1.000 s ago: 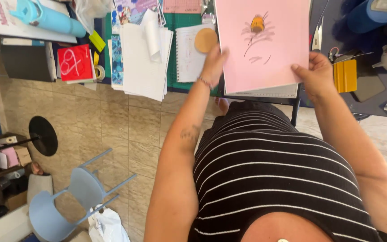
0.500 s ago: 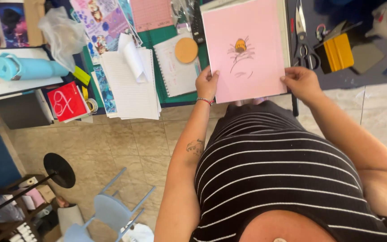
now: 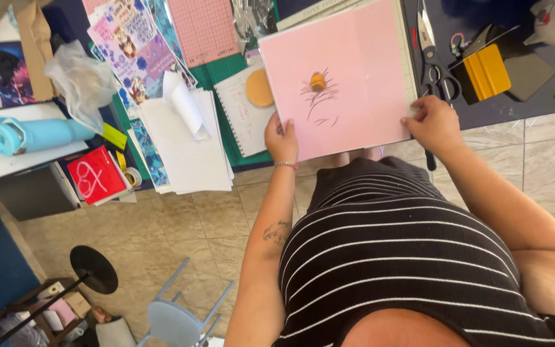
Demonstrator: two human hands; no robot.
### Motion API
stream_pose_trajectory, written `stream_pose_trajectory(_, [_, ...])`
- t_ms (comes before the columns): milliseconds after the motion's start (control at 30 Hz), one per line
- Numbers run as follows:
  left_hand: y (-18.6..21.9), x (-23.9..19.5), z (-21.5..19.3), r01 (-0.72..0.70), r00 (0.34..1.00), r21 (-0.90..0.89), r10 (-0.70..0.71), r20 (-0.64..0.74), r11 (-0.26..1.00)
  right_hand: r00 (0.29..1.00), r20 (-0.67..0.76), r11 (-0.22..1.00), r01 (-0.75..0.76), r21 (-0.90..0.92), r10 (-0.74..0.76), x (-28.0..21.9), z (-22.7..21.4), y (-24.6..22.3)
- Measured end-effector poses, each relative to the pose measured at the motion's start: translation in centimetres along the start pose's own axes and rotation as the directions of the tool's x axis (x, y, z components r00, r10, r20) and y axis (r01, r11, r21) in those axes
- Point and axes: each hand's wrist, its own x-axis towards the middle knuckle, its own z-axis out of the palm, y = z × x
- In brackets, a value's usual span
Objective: Organizing, folding, and inspecting various printed papers and notebooks on a design station desk
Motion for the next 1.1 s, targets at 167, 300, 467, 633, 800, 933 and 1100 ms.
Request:
stream_pose_trajectory(167, [5.4, -4.4, 0.8, -0.584, 0.806, 0.423, 0.554, 0.207, 0.692, 0.988, -0.12, 0.994, 0.1, 0.043, -0.094, 0.2, 0.4, -1.5])
stream_pose_trajectory(300, [7.7, -8.7, 6.5, -0.922, 0.357, 0.243, 0.417, 0.836, 0.302, 0.989, 0.134, 0.624, -0.068, 0.778, -0.059, 0.6, -0.1, -8.1])
stream_pose_trajectory(467, [7.1, -10.5, 7.6, -0.919, 0.379, 0.325, 0.274, 0.884, 0.223, 0.917, 0.396, 0.599, -0.287, 0.748, -0.055, 5.5, 1.0, -9.6])
stream_pose_trajectory(633, [7.6, -10.5, 7.6, -0.915, 0.381, 0.31, 0.302, 0.874, 0.257, 0.857, 0.515, 0.624, -0.416, 0.662, 0.025, 11.7, -1.3, -12.3])
stream_pose_trajectory(800, [8.0, -10.4, 7.2, -0.938, 0.347, 0.324, 0.391, 0.853, 0.125, 0.834, 0.527, 0.541, -0.522, 0.659, 0.164, 16.5, -4.7, -15.8])
stream_pose_trajectory(933, [7.9, -10.3, 7.2, -0.935, 0.356, 0.329, 0.333, 0.873, 0.137, 0.892, 0.431, 0.537, -0.431, 0.725, 0.134, 22.1, -3.5, -15.3])
stream_pose_trajectory(1100, [8.4, -8.4, 6.2, -0.923, 0.362, 0.194, 0.582, 0.728, 0.332, 0.959, 0.263, 0.586, -0.273, 0.763, 0.105, 21.5, -2.1, -15.4])
